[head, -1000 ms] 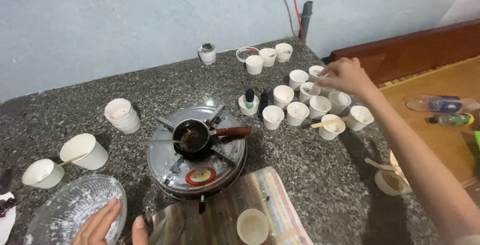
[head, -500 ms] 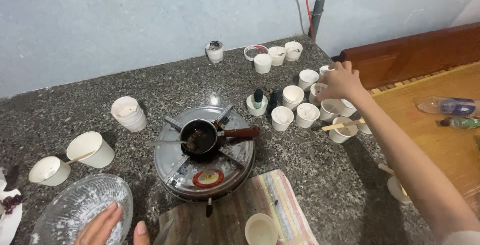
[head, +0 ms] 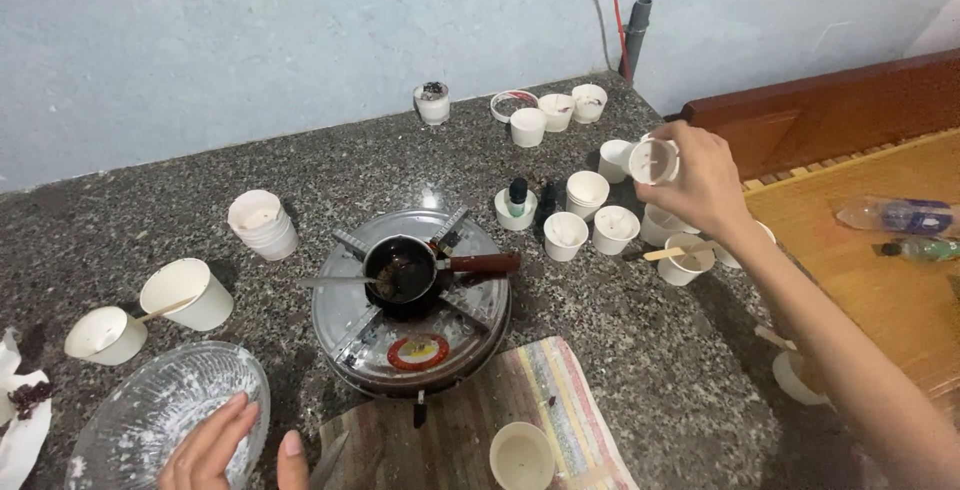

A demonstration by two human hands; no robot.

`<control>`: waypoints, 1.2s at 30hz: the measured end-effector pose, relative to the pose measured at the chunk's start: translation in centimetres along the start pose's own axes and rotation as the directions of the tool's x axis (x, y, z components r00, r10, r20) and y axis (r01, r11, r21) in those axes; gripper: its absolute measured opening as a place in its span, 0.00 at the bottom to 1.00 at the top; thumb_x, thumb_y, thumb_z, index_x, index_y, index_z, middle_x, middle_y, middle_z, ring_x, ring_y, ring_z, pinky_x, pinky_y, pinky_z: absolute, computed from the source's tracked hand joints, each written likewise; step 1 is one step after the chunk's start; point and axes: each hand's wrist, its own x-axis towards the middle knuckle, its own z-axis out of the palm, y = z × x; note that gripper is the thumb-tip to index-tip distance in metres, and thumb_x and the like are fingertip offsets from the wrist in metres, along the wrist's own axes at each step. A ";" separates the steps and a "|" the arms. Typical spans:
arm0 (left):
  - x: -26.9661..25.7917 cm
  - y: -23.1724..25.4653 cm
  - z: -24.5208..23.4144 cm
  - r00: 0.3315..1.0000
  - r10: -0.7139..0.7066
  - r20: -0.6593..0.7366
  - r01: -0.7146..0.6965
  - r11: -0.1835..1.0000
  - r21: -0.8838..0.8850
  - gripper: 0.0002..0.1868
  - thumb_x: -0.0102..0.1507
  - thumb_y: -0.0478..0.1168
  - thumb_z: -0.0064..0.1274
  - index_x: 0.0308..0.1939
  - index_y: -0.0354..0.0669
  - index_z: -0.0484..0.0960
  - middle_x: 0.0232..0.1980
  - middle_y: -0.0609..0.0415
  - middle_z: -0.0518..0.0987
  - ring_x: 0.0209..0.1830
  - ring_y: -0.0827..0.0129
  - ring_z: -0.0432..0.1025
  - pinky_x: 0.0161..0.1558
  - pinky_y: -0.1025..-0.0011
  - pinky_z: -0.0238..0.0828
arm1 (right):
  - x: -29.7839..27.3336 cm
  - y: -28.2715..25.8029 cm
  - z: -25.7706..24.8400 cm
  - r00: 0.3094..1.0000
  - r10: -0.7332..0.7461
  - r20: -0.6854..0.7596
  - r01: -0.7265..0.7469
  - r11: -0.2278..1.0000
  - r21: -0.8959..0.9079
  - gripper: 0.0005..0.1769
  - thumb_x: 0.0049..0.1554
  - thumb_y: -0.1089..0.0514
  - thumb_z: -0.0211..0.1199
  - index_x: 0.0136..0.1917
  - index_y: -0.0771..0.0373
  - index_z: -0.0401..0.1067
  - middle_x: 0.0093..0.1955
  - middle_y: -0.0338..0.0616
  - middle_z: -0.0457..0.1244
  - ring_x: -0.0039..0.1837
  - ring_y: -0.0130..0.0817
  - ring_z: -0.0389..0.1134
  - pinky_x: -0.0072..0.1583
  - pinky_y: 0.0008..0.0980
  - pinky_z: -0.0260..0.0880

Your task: Melting wax in a small pot over a portable stove and pouring it into paper cups to make candles.

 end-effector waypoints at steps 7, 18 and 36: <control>0.0 1.0 -0.2 0.999 -0.032 0.028 0.031 0.998 0.051 0.21 0.65 0.44 0.58 0.60 0.36 0.81 0.64 0.49 0.81 0.65 0.54 0.72 0.72 0.57 0.62 | -3.6 -5.6 -5.4 0.995 0.012 -0.100 -0.004 0.997 0.079 0.36 0.50 0.46 0.68 0.64 0.67 0.62 0.59 0.54 0.64 0.55 0.46 0.67 0.51 0.45 0.68; 1.0 4.5 -2.2 0.992 0.123 -0.031 -0.126 0.988 -0.087 0.19 0.65 0.37 0.59 0.59 0.35 0.78 0.62 0.43 0.80 0.64 0.50 0.72 0.71 0.55 0.62 | -9.6 -13.0 -6.9 0.905 -0.265 -0.333 0.326 0.934 0.145 0.40 0.50 0.35 0.69 0.62 0.68 0.70 0.53 0.53 0.70 0.50 0.40 0.71 0.52 0.34 0.72; 2.1 15.5 -4.7 0.927 0.322 0.191 -0.142 0.774 -0.617 0.19 0.65 0.43 0.52 0.58 0.42 0.77 0.58 0.50 0.80 0.58 0.58 0.72 0.60 0.59 0.67 | -13.0 -22.1 -7.3 0.920 0.073 0.384 -0.385 0.340 0.858 0.33 0.33 0.50 0.76 0.54 0.59 0.77 0.50 0.42 0.73 0.49 0.34 0.71 0.53 0.35 0.67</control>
